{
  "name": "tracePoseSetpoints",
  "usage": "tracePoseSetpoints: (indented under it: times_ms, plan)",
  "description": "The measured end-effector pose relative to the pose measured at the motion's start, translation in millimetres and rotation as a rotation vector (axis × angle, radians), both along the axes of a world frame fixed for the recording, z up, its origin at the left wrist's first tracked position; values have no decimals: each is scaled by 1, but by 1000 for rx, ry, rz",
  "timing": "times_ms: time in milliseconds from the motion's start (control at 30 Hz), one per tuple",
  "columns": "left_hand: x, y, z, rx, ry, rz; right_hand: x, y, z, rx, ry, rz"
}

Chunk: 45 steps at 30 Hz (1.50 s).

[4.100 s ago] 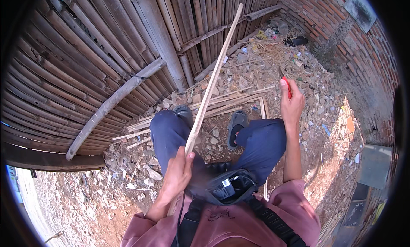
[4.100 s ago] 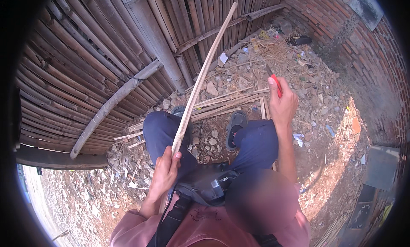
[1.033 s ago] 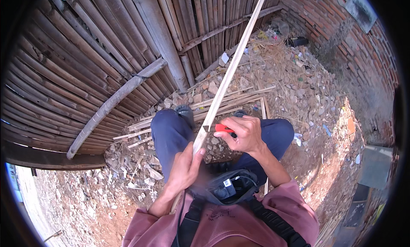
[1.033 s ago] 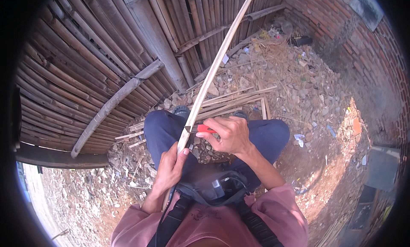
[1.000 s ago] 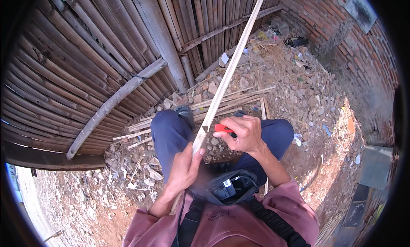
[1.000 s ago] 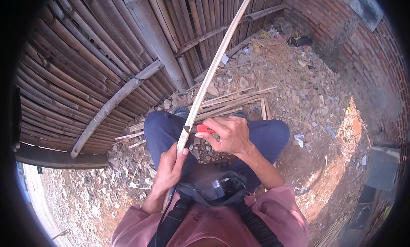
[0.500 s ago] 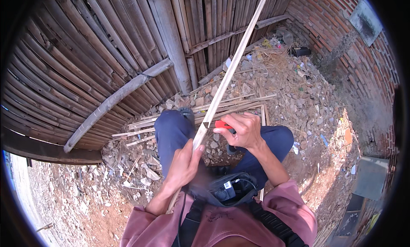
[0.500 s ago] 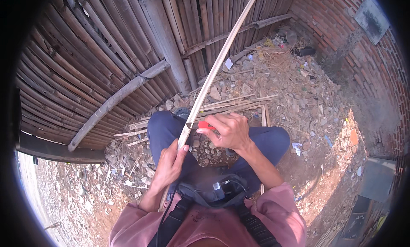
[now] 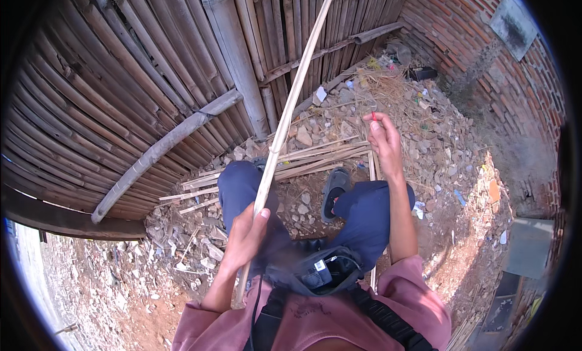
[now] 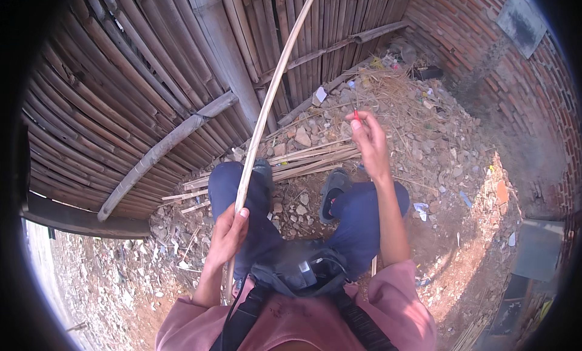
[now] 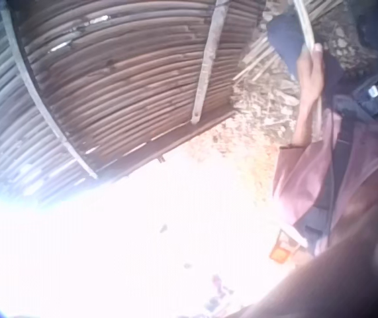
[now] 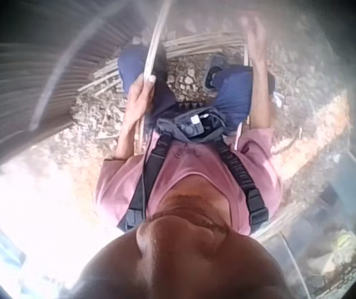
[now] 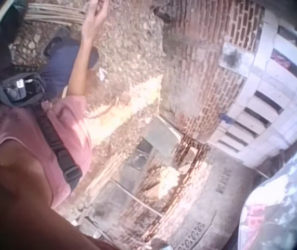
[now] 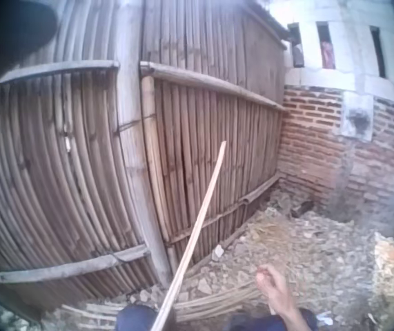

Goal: The person uses a red utility knife to shave and smooth the end of a long, thin bamboo stick while sitting on the ground outdoors.

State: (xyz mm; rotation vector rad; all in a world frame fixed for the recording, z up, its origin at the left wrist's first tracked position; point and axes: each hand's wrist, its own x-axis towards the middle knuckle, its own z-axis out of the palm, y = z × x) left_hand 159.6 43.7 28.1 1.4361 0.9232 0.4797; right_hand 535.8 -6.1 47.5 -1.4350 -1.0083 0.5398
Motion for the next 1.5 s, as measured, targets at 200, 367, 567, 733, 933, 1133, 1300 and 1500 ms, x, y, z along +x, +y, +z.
tracePoseSetpoints:
  times_ms: [200,367,567,733,933,1133,1300,1500]
  plan:
    - [11,0,13,-46,-35,36,-47,-7,-6,34,326,371]
    - [19,0,0,-21,-63,60,-71,-6,-10,115,679,414]
    - [19,0,-13,-142,-157,92,-66,-21,-31,55,878,460]
    - [17,3,-24,-141,-193,109,-72,-31,-37,67,856,427]
    - [21,4,-20,-185,-198,155,-78,-35,-37,82,847,408]
    - [20,6,-20,-174,-193,154,-75,-37,-31,79,784,433]
    - [19,7,-23,-176,-200,145,-77,-36,-33,106,792,491]
    - [19,7,-23,-190,-207,151,-78,-38,-34,161,755,473]
